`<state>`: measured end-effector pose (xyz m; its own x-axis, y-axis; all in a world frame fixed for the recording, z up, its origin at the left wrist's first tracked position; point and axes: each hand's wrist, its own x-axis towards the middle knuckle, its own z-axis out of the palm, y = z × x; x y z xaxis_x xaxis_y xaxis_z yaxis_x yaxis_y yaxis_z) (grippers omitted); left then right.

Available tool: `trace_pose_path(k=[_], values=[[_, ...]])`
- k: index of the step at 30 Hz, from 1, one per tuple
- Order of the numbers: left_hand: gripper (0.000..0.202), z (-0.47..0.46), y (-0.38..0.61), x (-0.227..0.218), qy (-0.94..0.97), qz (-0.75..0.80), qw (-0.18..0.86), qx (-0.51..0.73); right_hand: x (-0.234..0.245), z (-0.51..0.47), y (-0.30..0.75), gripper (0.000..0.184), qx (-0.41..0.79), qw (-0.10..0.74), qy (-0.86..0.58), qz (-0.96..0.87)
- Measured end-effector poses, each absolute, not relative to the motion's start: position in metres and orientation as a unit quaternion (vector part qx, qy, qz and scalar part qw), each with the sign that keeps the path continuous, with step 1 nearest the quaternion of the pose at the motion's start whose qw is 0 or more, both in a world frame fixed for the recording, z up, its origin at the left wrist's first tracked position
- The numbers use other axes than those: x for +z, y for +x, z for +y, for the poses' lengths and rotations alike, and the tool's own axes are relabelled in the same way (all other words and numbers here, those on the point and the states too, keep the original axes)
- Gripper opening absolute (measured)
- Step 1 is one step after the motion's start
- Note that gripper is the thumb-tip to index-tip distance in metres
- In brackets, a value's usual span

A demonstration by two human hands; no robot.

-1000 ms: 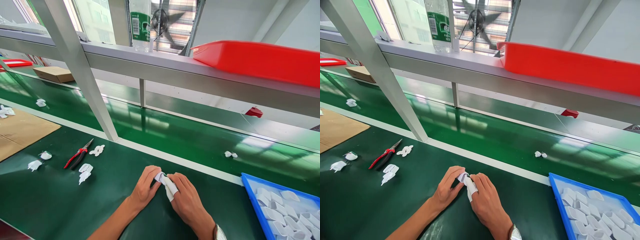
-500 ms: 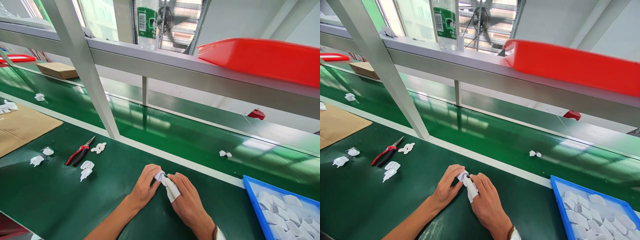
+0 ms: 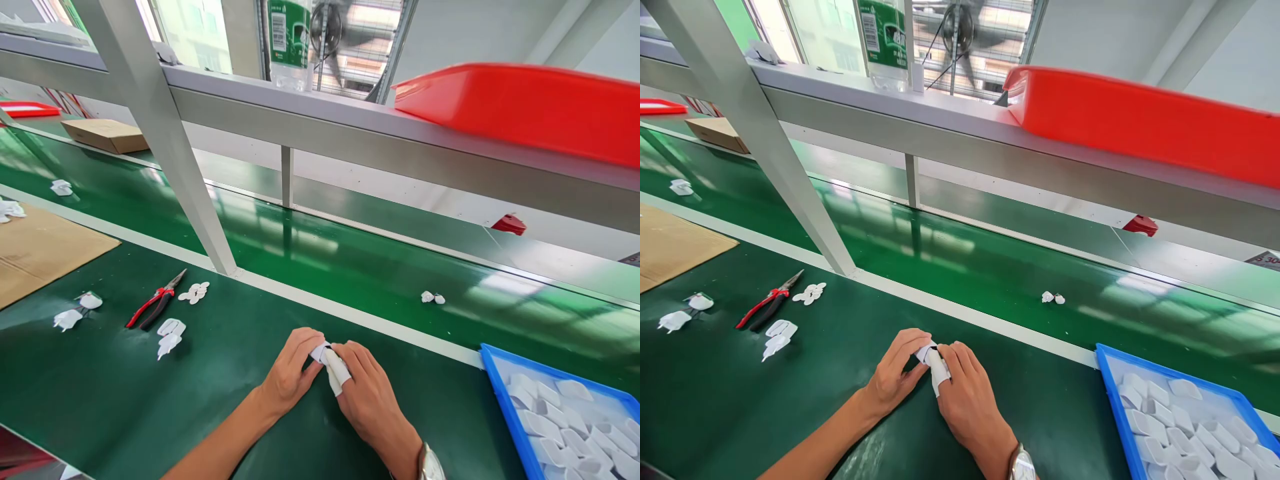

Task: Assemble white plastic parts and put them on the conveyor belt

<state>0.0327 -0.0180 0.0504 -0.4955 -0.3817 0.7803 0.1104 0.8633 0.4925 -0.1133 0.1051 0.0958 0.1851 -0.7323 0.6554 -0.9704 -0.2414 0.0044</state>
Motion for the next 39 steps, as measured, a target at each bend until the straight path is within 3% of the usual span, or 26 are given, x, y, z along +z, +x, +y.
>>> trace_pose_path(k=[8, 26, 31, 39], values=[[0.037, -0.017, 0.031, 0.049, 0.12, -0.813, 0.494, -0.285, 0.098, 0.102, -0.116, 0.035, 0.248, 0.165, 0.732, -0.613], [0.042, -0.012, 0.033, 0.047, 0.125, -0.811, 0.497, -0.282, 0.084, 0.094, -0.115, 0.035, 0.388, 0.103, 0.726, -0.558], [0.04, -0.012, 0.032, 0.045, 0.158, -0.811, 0.469, -0.311, 0.081, 0.095, -0.12, 0.043, 0.381, 0.106, 0.721, -0.569], [0.044, -0.012, 0.035, 0.045, 0.142, -0.817, 0.471, -0.301, 0.081, 0.093, -0.114, 0.041, 0.373, 0.123, 0.736, -0.551]])
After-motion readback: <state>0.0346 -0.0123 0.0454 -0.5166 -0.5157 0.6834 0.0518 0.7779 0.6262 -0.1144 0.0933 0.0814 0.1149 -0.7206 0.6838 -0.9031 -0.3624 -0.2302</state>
